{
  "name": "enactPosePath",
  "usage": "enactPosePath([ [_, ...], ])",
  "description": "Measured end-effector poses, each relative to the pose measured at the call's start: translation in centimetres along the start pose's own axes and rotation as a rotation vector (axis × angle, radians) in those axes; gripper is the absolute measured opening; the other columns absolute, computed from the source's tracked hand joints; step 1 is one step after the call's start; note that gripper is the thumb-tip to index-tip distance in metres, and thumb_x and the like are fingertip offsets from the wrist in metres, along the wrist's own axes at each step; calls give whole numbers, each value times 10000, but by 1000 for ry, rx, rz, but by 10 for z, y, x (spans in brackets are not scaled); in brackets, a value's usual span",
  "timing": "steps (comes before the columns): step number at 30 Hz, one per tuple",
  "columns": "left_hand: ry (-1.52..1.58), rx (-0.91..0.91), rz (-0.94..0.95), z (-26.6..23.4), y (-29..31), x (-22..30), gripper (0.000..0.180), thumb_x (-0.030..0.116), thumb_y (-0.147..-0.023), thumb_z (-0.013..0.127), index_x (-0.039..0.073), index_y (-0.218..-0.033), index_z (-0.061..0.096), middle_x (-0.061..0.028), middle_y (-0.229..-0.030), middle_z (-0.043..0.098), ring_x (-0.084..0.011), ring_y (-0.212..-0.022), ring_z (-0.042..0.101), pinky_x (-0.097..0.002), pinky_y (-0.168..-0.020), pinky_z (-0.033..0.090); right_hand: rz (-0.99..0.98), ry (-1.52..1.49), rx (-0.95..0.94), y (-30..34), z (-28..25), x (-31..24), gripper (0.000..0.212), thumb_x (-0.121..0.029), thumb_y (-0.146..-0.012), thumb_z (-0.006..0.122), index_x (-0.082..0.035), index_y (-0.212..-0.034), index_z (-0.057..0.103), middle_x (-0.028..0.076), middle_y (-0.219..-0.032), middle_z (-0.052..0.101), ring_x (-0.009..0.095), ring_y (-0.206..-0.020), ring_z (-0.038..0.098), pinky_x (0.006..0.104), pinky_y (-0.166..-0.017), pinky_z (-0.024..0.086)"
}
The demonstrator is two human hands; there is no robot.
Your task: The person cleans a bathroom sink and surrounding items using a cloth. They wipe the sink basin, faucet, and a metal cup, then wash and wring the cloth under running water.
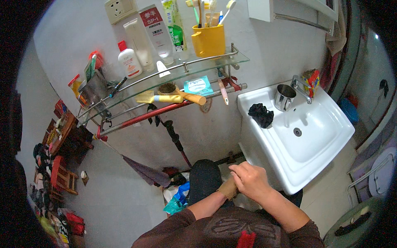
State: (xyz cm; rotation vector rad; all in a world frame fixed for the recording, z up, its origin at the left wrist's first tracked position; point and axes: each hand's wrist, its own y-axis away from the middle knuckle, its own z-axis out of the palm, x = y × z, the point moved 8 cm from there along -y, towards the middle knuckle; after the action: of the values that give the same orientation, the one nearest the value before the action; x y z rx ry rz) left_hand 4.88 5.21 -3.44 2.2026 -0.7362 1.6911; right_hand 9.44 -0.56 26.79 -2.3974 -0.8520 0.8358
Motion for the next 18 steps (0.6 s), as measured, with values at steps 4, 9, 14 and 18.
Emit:
enactPosePath([
  [4,-248,-29,-44,0,2,2,189,239,-888,727,99,-1010,762,-128,-1020,750,-281,-933,683,-442,-818,549,30,4,-12,18,-1,12,158,-116,-859,792,-100,-1011,755,84,-863,678,295,-713,696,413,-617,556],
  [9,-265,-59,-140,3,1,1,183,224,-868,722,46,-911,714,-128,-806,680,-286,-685,587,-448,-637,482,40,1,31,25,-9,22,133,-120,-874,781,-101,-1004,758,81,-855,677,289,-703,694,403,-596,553],
  [14,14,29,-166,-2,7,19,232,280,-887,689,48,-900,677,-77,-744,631,-226,-572,505,-430,-538,433,40,42,83,25,-30,28,137,-119,-883,781,-89,-1015,768,70,-844,680,258,-690,696,373,-590,556],
  [18,863,80,-543,14,18,-4,282,338,-1011,552,84,-1065,664,-23,-909,622,-162,-664,510,-368,-540,414,72,130,181,22,-60,45,142,-102,-879,782,-78,-1019,775,79,-844,693,259,-672,687,372,-582,552],
])
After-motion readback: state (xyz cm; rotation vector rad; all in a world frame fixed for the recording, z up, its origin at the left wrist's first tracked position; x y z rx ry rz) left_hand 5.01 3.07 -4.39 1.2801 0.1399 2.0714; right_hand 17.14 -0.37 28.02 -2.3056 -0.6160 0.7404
